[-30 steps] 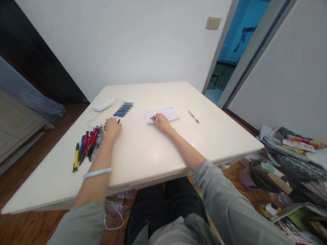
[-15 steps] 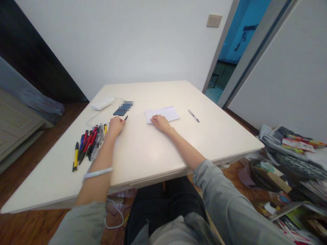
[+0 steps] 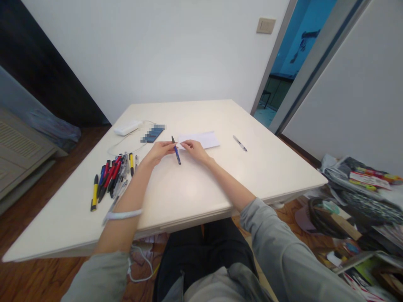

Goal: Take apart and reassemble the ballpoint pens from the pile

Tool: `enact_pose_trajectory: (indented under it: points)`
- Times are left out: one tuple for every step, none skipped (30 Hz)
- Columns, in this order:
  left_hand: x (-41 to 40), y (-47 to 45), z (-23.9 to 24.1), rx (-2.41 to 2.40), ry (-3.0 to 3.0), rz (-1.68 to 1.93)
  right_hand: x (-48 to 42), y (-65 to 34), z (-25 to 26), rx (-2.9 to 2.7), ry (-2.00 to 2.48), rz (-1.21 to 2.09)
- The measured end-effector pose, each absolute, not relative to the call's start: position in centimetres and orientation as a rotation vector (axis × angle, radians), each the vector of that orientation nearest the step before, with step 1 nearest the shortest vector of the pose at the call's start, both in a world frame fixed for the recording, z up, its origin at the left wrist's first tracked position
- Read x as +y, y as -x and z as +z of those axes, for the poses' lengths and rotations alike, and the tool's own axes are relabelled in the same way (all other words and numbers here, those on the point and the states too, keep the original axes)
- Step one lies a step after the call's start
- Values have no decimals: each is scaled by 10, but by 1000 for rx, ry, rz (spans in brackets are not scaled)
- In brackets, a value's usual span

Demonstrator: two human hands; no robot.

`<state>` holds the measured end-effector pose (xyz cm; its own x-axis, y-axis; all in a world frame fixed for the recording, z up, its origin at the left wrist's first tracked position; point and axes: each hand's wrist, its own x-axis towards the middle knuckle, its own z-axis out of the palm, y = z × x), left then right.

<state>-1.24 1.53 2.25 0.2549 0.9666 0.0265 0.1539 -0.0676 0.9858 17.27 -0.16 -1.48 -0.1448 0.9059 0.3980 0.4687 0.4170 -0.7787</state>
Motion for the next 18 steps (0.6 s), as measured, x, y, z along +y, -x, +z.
enact_pose_trajectory:
  points:
    - [12, 7, 23, 1060, -1450, 970, -3, -171, -14, -1714, 1165, 742]
    - [10, 3, 23, 1026, -1434, 980, -4, -169, -12, -1655, 1142, 870]
    - [8, 0, 23, 1004, -1424, 989, -6, -169, -11, -1600, 1120, 982]
    - [6, -2, 23, 990, -1418, 996, -8, -169, -9, -1558, 1095, 1077]
    - [6, -3, 22, 984, -1418, 997, -10, -170, -6, -1524, 1067, 1161]
    - [6, -3, 21, 987, -1420, 996, -13, -172, -4, -1506, 1045, 1229]
    - [7, -2, 21, 994, -1421, 998, -16, -175, -1, -1504, 1032, 1277]
    - [8, 0, 20, 998, -1420, 1004, -18, -178, 2, -1507, 1022, 1302]
    - [10, 2, 19, 994, -1418, 1015, -20, -181, 5, -1520, 999, 1321]
    - [12, 4, 18, 978, -1415, 1028, -22, -183, 7, -1539, 963, 1359]
    - [14, 7, 18, 951, -1412, 1038, -24, -185, 9, -1555, 926, 1413]
    - [15, 9, 17, 916, -1409, 1041, -25, -187, 10, -1560, 893, 1473]
    - [16, 11, 17, 882, -1408, 1042, -26, -188, 11, -1557, 868, 1533]
    - [17, 12, 17, 856, -1406, 1042, -27, -189, 12, -1544, 853, 1589]
    - [17, 13, 17, 842, -1403, 1045, -28, -189, 13, -1526, 845, 1634]
    - [17, 12, 17, 837, -1398, 1050, -28, -190, 14, -1509, 840, 1671]
    - [16, 12, 18, 836, -1396, 1053, -29, -190, 14, -1492, 836, 1701]
    - [15, 10, 18, 836, -1397, 1053, -29, -191, 15, -1478, 830, 1724]
